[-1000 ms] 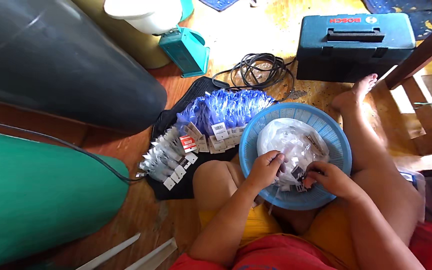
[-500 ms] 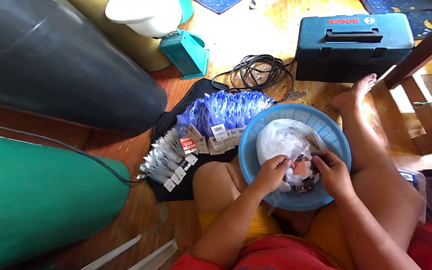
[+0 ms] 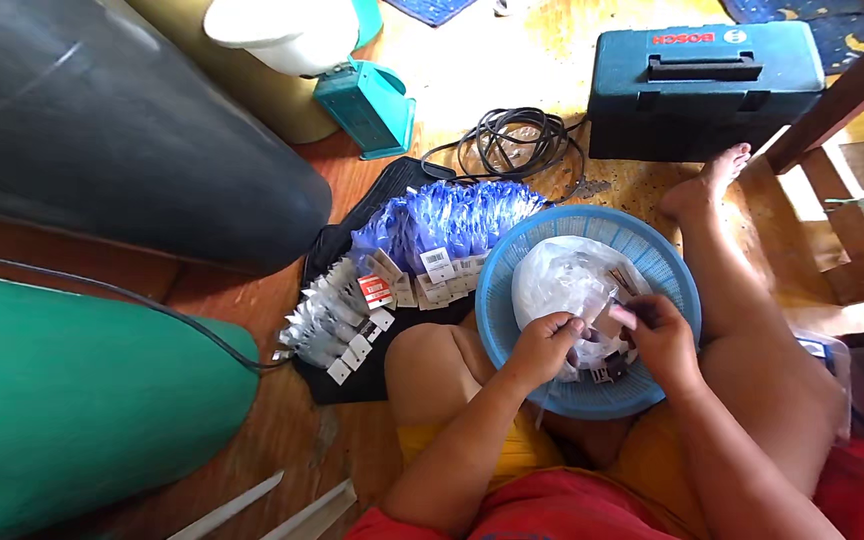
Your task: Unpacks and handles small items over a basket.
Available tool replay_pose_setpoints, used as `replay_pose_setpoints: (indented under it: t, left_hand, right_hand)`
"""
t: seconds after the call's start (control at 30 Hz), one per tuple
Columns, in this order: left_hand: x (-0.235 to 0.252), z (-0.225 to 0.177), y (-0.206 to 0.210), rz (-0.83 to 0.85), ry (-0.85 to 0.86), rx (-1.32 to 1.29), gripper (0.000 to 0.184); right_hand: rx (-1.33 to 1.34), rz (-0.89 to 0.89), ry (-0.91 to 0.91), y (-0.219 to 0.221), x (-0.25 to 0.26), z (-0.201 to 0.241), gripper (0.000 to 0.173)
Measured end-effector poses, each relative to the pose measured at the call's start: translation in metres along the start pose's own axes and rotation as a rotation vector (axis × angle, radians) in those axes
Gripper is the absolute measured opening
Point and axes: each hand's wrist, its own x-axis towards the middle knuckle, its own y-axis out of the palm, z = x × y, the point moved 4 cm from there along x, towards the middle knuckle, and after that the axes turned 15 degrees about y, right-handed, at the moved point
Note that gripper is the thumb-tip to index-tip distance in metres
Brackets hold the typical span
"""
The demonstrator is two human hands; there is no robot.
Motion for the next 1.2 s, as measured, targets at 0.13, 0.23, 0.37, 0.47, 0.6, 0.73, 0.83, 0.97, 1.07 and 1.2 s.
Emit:
replay_pose_setpoints:
  t: [0.13, 0.23, 0.37, 0.47, 0.6, 0.73, 0.83, 0.97, 1.07, 1.2]
  left_hand:
    - [-0.003, 0.0, 0.009, 0.066, -0.022, -0.003, 0.031]
    - [-0.004, 0.003, 0.021, 0.121, -0.06, 0.021, 0.032]
    - [-0.003, 0.008, 0.029, 0.122, -0.099, 0.005, 0.031]
    - [-0.002, 0.011, 0.03, 0.093, -0.11, -0.015, 0.031]
    - [-0.001, 0.014, 0.029, 0.059, -0.112, -0.033, 0.03]
    - [0.0, 0.017, 0.028, 0.051, -0.109, -0.037, 0.029]
    - [0.0, 0.018, 0.027, 0.048, -0.109, -0.049, 0.029]
    - [0.0, 0.02, 0.026, 0.035, -0.111, -0.072, 0.029]
    - [0.0, 0.02, 0.026, 0.027, -0.119, -0.083, 0.028]
    - [0.0, 0.021, 0.026, 0.038, -0.084, -0.071, 0.03]
  right_hand:
    - [0.239, -0.003, 0.218, -0.005, 0.005, 0.001, 0.013]
    - [0.273, 0.015, 0.223, -0.002, 0.002, 0.005, 0.013]
    - [0.28, 0.057, 0.152, -0.002, -0.002, 0.006, 0.01]
    - [0.274, 0.072, 0.113, -0.004, -0.002, 0.004, 0.011]
    - [0.252, 0.102, 0.071, -0.003, -0.003, 0.003, 0.011]
    - [0.25, 0.114, 0.06, -0.002, -0.004, 0.005, 0.012]
    - [0.247, 0.13, 0.061, -0.002, -0.004, 0.003, 0.015]
    - [0.292, 0.184, 0.05, -0.002, -0.001, -0.001, 0.026]
    - [0.294, 0.203, 0.065, 0.0, -0.003, 0.002, 0.018]
    - [0.258, 0.177, 0.093, 0.004, -0.005, 0.004, 0.028]
